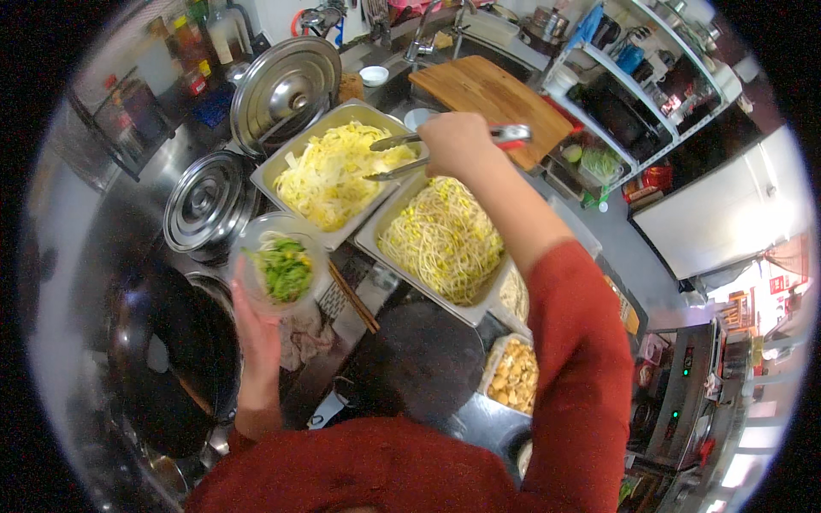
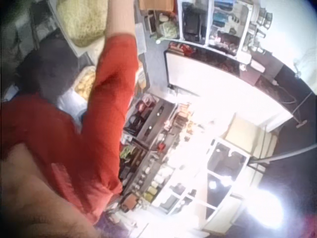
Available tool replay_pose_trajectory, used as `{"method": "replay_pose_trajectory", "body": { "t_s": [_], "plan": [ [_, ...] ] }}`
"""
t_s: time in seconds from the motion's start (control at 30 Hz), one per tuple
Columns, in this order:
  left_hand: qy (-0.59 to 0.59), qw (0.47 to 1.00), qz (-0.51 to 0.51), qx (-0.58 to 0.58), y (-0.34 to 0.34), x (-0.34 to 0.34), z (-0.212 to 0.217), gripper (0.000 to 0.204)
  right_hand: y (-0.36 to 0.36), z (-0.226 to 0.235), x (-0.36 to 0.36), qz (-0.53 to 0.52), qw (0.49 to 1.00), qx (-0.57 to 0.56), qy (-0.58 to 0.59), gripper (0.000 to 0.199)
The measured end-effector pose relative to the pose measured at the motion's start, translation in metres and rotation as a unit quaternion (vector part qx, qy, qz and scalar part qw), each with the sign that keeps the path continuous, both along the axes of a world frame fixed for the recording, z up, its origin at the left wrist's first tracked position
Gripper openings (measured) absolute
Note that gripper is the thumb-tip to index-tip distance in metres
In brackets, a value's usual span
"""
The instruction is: The person assembles multiple small plastic containers with various prepared ingredients. Using tongs, they transfer bean sprouts, shredded cabbage, green vegetables, and fried tofu from metal trays into the containers, then place the filled containers on the counter.
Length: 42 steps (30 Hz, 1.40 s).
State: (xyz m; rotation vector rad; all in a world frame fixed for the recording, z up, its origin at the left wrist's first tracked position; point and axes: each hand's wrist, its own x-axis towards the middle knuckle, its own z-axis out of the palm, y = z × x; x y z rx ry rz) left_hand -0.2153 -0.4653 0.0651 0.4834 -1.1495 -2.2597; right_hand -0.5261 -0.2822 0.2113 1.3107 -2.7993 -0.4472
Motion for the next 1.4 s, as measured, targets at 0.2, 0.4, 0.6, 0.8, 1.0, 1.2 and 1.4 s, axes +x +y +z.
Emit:
{"method": "replay_pose_trajectory", "body": {
  "t_s": [0.2,0.4,0.6,0.8,1.0,1.2,1.4],
  "plan": [
    [-0.011,0.996,0.093,0.014,-0.055,-0.019,0.009,0.062,-0.092,-0.037,-0.068,-0.123,0.958,0.225,-0.13,0.063],
    [-0.008,0.996,0.085,-0.031,-0.071,-0.058,0.004,0.059,-0.067,-0.046,-0.067,-0.096,0.986,0.12,-0.058,0.047],
    [-0.025,0.998,0.045,-0.035,-0.083,-0.117,-0.004,0.052,-0.036,-0.002,-0.058,-0.06,0.997,-0.012,-0.039,0.042],
    [-0.055,0.993,0.035,-0.1,-0.077,-0.164,-0.014,0.057,-0.018,0.069,-0.044,-0.064,0.993,-0.083,-0.054,0.04],
    [-0.13,0.985,0.028,-0.113,-0.075,-0.192,-0.022,0.07,0.013,0.127,-0.039,-0.078,0.957,-0.243,-0.142,0.051],
    [-0.123,0.992,-0.007,-0.038,-0.069,-0.205,-0.029,0.074,0.019,0.146,-0.029,0.001,0.93,-0.306,-0.205,0.045],
    [-0.079,0.996,-0.04,0.004,-0.06,-0.198,-0.028,0.075,-0.049,0.067,-0.008,0.011,0.982,-0.145,-0.118,0.047]
  ]
}}
